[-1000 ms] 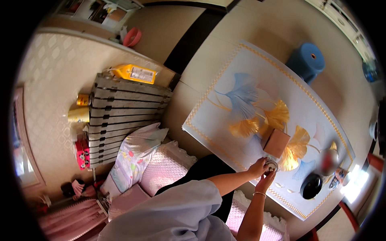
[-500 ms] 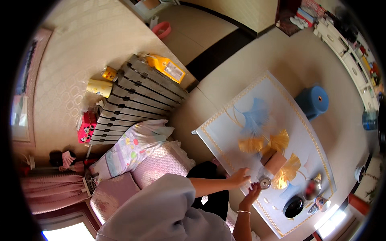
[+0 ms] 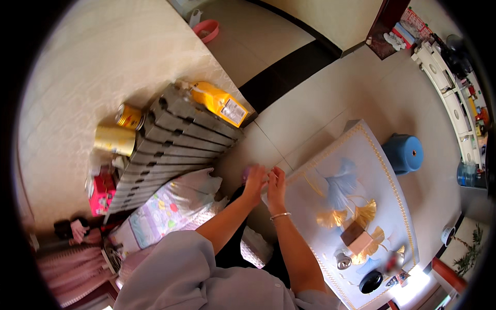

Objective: The person retrieves a small box from under a sofa, then places a glass jar wrapped in plastic into the box. The person closes the box and places it back under the sofa.

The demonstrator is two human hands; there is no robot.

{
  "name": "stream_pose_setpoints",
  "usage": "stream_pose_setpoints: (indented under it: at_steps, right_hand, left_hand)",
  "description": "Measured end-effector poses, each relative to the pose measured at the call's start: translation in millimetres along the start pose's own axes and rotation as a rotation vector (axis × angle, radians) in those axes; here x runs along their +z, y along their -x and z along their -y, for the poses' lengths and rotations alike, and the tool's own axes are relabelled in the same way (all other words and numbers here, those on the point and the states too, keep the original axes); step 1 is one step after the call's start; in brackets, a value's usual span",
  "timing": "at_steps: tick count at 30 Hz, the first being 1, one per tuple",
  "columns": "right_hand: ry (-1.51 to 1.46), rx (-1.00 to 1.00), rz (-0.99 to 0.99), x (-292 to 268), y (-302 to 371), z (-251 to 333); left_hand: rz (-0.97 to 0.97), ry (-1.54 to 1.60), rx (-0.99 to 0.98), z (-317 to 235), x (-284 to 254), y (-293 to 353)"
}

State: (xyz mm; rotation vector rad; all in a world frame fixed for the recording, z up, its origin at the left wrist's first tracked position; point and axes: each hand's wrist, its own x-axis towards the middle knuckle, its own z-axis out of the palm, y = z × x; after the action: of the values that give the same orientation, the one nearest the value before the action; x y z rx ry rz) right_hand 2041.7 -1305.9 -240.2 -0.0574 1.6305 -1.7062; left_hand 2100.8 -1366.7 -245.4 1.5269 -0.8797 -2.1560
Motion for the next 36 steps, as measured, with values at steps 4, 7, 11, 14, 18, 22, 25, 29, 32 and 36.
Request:
stream_pose_setpoints:
  at_steps: [4, 7, 11, 14, 18, 22, 25, 29, 32, 36]
  right_hand:
    - [-0.185, 0.256, -0.056, 90.9, -93.0, 7.5]
    - [-0.163, 0.337, -0.122, 141.5, -178.6, -31.0]
    - [-0.092, 0.585, -0.074, 173.7, -280.5, -70.4]
    - [-0.367, 0.815, -0.086, 205.4, -299.0, -84.3]
    - [-0.415, 0.842, -0.124, 209.2, -317.8, -111.5]
    - [-0.71, 0.804, -0.286, 178.2, -353.1, -165.9]
    - [-0.688, 0.717, -0.323, 148.4, -369.2, -173.2]
    - [0.923, 0.487, 0.192, 138.2, -370.5, -118.2]
    - [1.495, 0.156, 0.261, 99.5, -388.8, -114.1]
    - [1.69, 0.28, 0.551, 90.3, -402.3, -74.8]
  left_hand:
    - [-0.122, 0.155, -0.051, -63.4, -19.1, -90.5]
    - [-0.26, 0.223, -0.074, -78.6, -29.4, -156.3]
    - [0.141, 0.206, -0.036, -112.1, -31.4, -189.7]
    - [-0.003, 0.156, -0.123, -129.4, -32.3, -189.0]
    - [-0.089, 0.208, -0.218, -142.6, -31.2, -191.7]
    - [-0.248, 0.194, -0.336, -132.2, -22.9, -203.2]
    - [-0.311, 0.09, -0.315, -129.3, -6.2, -205.0]
    - [-0.208, 0.186, -0.483, -96.6, -10.7, -197.0]
    - [0.011, 0.126, -0.411, -126.4, 50.6, -185.8]
    - [-0.071, -0.183, 0.045, -172.3, 96.5, -196.1]
